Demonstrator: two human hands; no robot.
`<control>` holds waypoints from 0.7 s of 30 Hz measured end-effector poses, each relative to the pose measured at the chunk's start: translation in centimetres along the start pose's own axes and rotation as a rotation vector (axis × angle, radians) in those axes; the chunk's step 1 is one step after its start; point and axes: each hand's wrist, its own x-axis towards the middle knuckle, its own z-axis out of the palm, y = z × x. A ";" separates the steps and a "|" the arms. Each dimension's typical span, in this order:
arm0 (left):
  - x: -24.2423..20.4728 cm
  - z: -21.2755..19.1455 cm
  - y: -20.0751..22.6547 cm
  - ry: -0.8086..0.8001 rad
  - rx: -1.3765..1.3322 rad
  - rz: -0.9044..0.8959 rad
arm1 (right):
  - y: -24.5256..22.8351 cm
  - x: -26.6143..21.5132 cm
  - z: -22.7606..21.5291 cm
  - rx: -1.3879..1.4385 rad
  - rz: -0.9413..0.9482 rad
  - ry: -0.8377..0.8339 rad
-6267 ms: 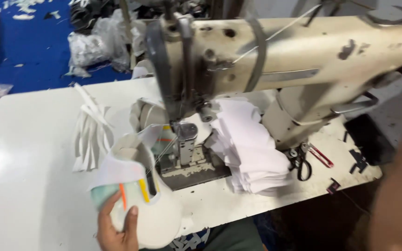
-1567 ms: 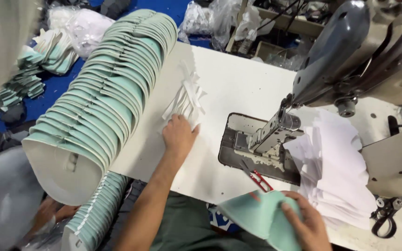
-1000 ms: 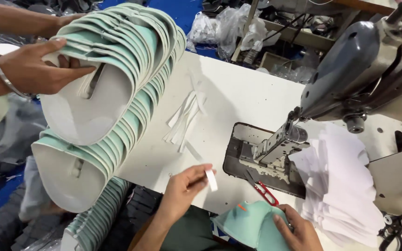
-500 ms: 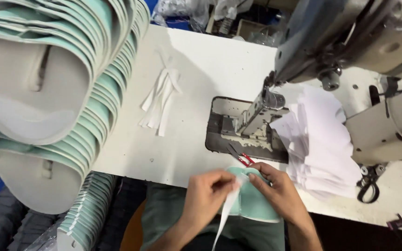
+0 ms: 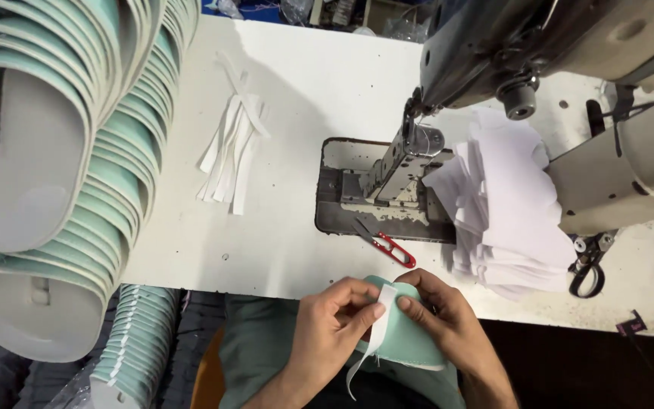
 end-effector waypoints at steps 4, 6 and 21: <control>-0.1 0.1 0.0 -0.019 -0.017 -0.063 | 0.5 -0.5 -0.1 -0.024 -0.013 0.008; 0.1 0.0 -0.4 -0.023 -0.015 -0.089 | 0.9 -0.7 0.1 -0.024 -0.035 0.006; 0.2 0.5 0.2 -0.018 0.191 -0.098 | 3.3 -1.0 1.1 -0.013 -0.115 0.140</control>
